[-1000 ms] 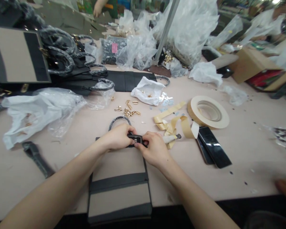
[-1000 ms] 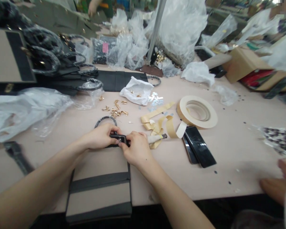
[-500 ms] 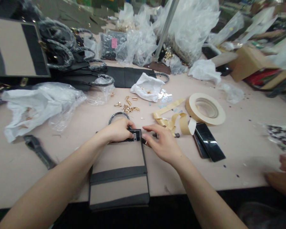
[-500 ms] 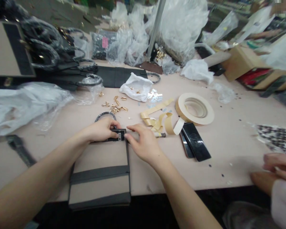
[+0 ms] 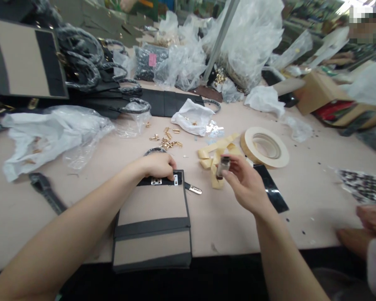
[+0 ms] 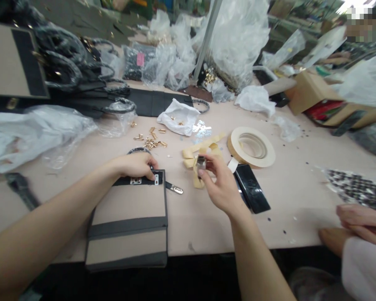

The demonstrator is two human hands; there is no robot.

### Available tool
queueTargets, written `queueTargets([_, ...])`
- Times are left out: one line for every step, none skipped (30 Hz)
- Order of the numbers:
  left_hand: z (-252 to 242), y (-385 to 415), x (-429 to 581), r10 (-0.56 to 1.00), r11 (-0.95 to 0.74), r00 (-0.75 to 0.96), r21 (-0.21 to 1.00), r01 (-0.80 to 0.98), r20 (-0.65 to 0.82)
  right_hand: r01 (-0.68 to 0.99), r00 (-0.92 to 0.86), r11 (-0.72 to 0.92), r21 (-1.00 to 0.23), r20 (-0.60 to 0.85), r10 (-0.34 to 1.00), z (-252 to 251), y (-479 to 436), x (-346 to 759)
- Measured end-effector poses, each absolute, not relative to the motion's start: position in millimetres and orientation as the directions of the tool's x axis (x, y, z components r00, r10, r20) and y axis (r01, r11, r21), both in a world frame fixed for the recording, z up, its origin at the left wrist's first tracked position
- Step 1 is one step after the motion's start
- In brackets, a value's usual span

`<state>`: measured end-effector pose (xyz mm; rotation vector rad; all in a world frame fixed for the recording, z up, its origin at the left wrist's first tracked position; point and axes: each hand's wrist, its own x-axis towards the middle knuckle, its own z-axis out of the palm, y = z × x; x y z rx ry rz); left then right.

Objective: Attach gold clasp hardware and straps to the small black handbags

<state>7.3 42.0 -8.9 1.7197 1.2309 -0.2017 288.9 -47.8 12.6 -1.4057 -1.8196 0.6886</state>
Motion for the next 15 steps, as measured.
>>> queueTargets([-8.7,43.5,7.9,0.616,-0.007,0.482,0.607,0.795,-0.623,0.441,-0.090,0.249,-0.862,0.233,0.968,16.1,-50.0,286.9])
queueTargets([-8.5,44.6,8.3,0.603,-0.004,0.488,0.609,0.793,-0.632,0.334,-0.049,0.224,-0.916,0.220,0.974,18.9,-52.5,283.7])
queueTargets([-8.3,45.1,8.5,0.602,-0.014,0.490,0.605,0.796,-0.631,0.294,-0.029,0.185,-0.938,0.185,0.982,20.7,-55.2,279.1])
queueTargets([-8.0,44.9,8.5,0.615,-0.041,0.490,0.596,0.802,-0.617,0.334,-0.023,0.137,-0.932,0.137,0.990,21.5,-58.0,273.2])
queueTargets([-7.4,44.0,8.4,0.637,-0.079,0.492,0.584,0.808,-0.594,0.439,-0.030,0.086,-0.894,0.081,0.996,21.1,-60.7,266.3])
queueTargets([-6.6,42.6,8.2,0.658,-0.121,0.497,0.572,0.811,-0.565,0.571,-0.044,0.047,-0.820,0.027,0.999,19.4,-63.2,258.7])
queueTargets([-5.7,40.8,7.9,0.671,-0.158,0.508,0.566,0.809,-0.540,0.691,-0.065,0.029,-0.722,-0.023,0.998,16.4,-65.2,251.0])
queueTargets([-4.7,38.9,7.5,0.675,-0.178,0.518,0.566,0.805,-0.525,0.781,-0.097,0.034,-0.623,-0.068,0.993,12.3,-66.6,243.8])
queueTargets([-4.1,37.2,7.0,0.669,-0.175,0.522,0.571,0.802,-0.529,0.834,-0.136,0.058,-0.548,-0.103,0.985,7.4,-67.0,237.8])
queueTargets([-3.8,36.0,6.5,0.653,-0.153,0.521,0.579,0.801,-0.550,0.860,-0.176,0.086,-0.503,-0.134,0.975,2.1,-66.4,233.4])
queueTargets([-4.1,35.3,6.2,0.635,-0.123,0.516,0.585,0.802,-0.574,0.873,-0.212,0.113,-0.474,-0.161,0.964,-2.9,-64.8,231.0])
queueTargets([-4.6,35.2,5.9,0.619,-0.101,0.513,0.587,0.803,-0.595,0.880,-0.240,0.137,-0.454,-0.177,0.955,-7.2,-62.3,230.2])
queueTargets([-5.1,35.5,6.0,0.608,-0.094,0.516,0.590,0.802,-0.604,0.886,-0.260,0.159,-0.436,-0.184,0.948,-10.1,-59.2,230.7])
queueTargets([-5.2,36.2,6.4,0.602,-0.104,0.524,0.591,0.800,-0.602,0.890,-0.272,0.177,-0.419,-0.180,0.945,-11.6,-56.0,231.8])
queueTargets([-4.9,37.1,7.1,0.600,-0.131,0.538,0.591,0.796,-0.592,0.894,-0.275,0.188,-0.407,-0.167,0.947,-11.5,-53.0,233.1])
